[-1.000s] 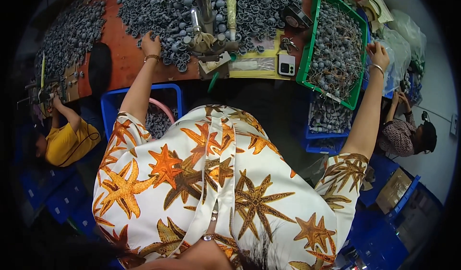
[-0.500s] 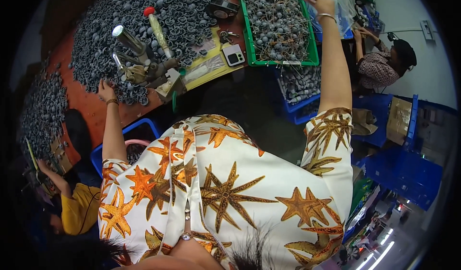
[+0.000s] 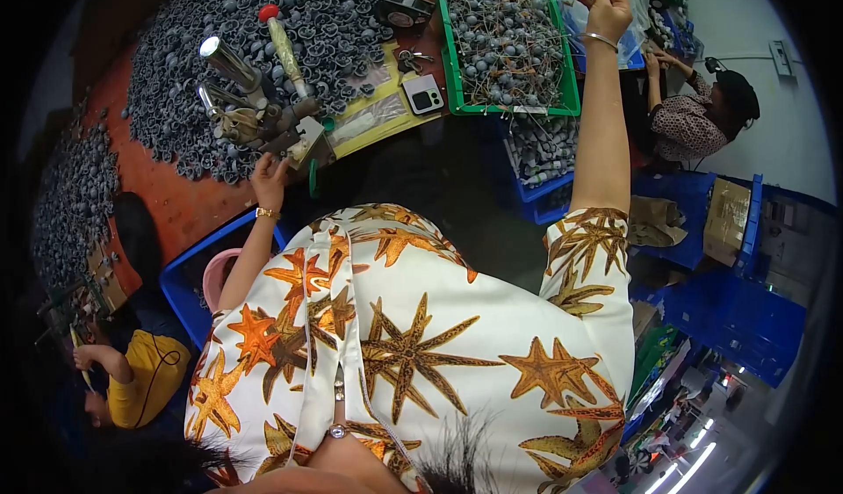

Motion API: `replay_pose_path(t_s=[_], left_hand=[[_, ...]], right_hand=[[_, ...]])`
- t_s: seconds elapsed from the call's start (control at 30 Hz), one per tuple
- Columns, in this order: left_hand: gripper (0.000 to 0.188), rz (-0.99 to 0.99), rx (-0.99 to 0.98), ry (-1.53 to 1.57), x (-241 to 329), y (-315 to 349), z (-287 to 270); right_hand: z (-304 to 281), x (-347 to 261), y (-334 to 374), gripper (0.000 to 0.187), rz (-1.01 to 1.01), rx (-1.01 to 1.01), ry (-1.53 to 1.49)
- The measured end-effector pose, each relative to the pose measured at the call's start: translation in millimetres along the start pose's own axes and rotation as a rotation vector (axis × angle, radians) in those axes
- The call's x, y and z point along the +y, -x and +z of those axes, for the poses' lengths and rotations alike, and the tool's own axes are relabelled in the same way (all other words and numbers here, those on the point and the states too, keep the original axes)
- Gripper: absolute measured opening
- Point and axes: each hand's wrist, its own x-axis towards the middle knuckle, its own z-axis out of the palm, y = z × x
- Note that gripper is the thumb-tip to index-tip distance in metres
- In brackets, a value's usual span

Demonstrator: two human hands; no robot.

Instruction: Assembling small gray plastic components by inserting green pins and using a manual press tool at a factory workbench.

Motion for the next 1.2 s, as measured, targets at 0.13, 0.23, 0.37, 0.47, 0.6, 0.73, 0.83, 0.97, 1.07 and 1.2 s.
replay_pose_path(t_s=[0.13,0.23,0.37,0.47,0.6,0.73,0.83,0.97,1.07,1.2], left_hand=[[0.030,-0.094,-0.116,-0.290,24,-6,14],[0.034,-0.028,-0.016,-0.214,24,-10,26],[0.022,-0.190,0.068,0.130,8,-4,36],[0.019,-0.186,0.010,0.023,43,-10,23],[0.022,-0.003,-0.052,-0.182,37,-12,13],[0.032,-0.071,-0.119,-0.025,21,-17,-1],[0.030,0.135,0.192,-0.272,15,-61,-30],[0.033,-0.258,0.318,-0.611,-36,-125,-69],[0.032,-0.506,0.100,-0.603,-36,-157,-77],[0.022,-0.457,0.170,-0.557,-42,-151,-78]], right_hand=[[25,-21,-4,0.012,-0.052,-0.030,-0.149],[35,-37,-1,0.013,-0.018,-0.147,-0.246],[63,-48,44,0.015,0.117,-0.264,-0.137],[95,-44,106,0.013,0.275,-0.366,-0.160],[139,-23,188,0.012,0.550,-0.596,-0.186],[157,-23,243,0.017,0.604,-0.867,-0.026],[159,-11,270,0.009,0.626,-0.870,-0.104],[174,-11,299,0.013,0.732,-1.010,-0.155],[179,-10,309,0.013,0.767,-1.065,-0.177],[185,-5,314,0.014,0.908,-1.134,-0.062]])
